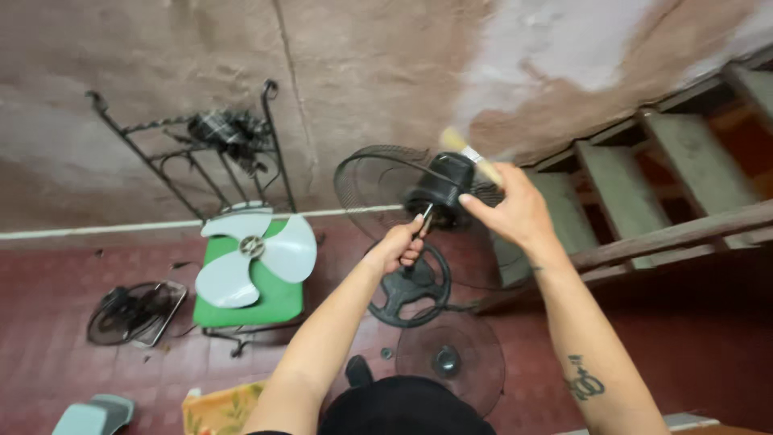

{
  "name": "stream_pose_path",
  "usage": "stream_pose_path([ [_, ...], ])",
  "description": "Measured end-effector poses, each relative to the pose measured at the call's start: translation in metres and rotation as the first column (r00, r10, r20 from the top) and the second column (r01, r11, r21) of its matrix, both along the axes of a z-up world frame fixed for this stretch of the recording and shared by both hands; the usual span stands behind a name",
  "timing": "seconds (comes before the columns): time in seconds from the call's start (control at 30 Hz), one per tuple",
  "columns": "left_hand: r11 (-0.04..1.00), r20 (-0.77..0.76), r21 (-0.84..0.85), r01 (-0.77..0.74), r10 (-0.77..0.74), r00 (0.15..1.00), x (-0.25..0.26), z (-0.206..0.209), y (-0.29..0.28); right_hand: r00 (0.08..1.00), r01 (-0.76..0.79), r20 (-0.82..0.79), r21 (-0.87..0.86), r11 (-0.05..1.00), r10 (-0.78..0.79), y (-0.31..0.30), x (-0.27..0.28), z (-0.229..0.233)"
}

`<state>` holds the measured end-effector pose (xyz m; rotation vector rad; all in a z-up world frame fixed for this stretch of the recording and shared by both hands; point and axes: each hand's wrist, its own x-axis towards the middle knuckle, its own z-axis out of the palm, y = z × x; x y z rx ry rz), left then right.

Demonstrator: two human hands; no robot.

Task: The person cleans the motor housing of a standing fan with a brush, then installs the fan blades and secures them with a nut. Finally, the person attaches the front protective cage to complete the assembly.

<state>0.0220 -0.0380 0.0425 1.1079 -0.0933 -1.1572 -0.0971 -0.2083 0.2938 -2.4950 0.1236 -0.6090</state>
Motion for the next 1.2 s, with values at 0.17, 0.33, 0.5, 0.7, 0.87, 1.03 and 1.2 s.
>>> stream_pose_path([
  [0.17, 0.998, 0.002, 0.012, -0.060, 0.060, 0.998, -0.027, 0.029, 0.067, 0.984, 0.006, 0.180, -0.108, 0.994, 0.014, 0.045, -0.004, 0.010],
  [0.33, 0.941, 0.074, -0.004, -0.339, 0.338, 0.938, -0.053, 0.019, 0.140, 0.973, -0.047, 0.212, -0.216, 0.975, 0.094, 0.118, -0.001, -0.002],
  [0.5, 0.755, 0.099, -0.011, -0.656, 0.653, 0.751, -0.078, -0.011, 0.200, 0.934, -0.340, 0.074, -0.120, 0.933, 0.350, 0.178, 0.007, -0.045],
  [0.7, 0.482, 0.115, -0.008, -0.876, 0.871, 0.478, -0.117, -0.032, 0.253, 0.779, -0.402, -0.453, 0.169, 0.900, 0.433, 0.231, 0.023, -0.143],
  [0.87, 0.340, 0.161, 0.139, -0.930, 0.919, 0.360, -0.150, -0.042, 0.271, 0.801, -0.539, -0.133, 0.266, 0.799, 0.584, 0.268, 0.005, -0.236],
  [1.03, 0.334, 0.208, 0.135, -0.933, 0.911, 0.356, -0.171, -0.065, 0.274, 0.709, -0.298, -0.266, 0.727, 0.619, 0.653, 0.307, -0.023, -0.305],
  [1.2, 0.340, 0.150, 0.172, -0.924, 0.918, 0.366, -0.162, -0.080, 0.276, 0.579, 0.081, -0.322, 0.937, 0.341, 0.749, 0.321, -0.028, -0.326],
])
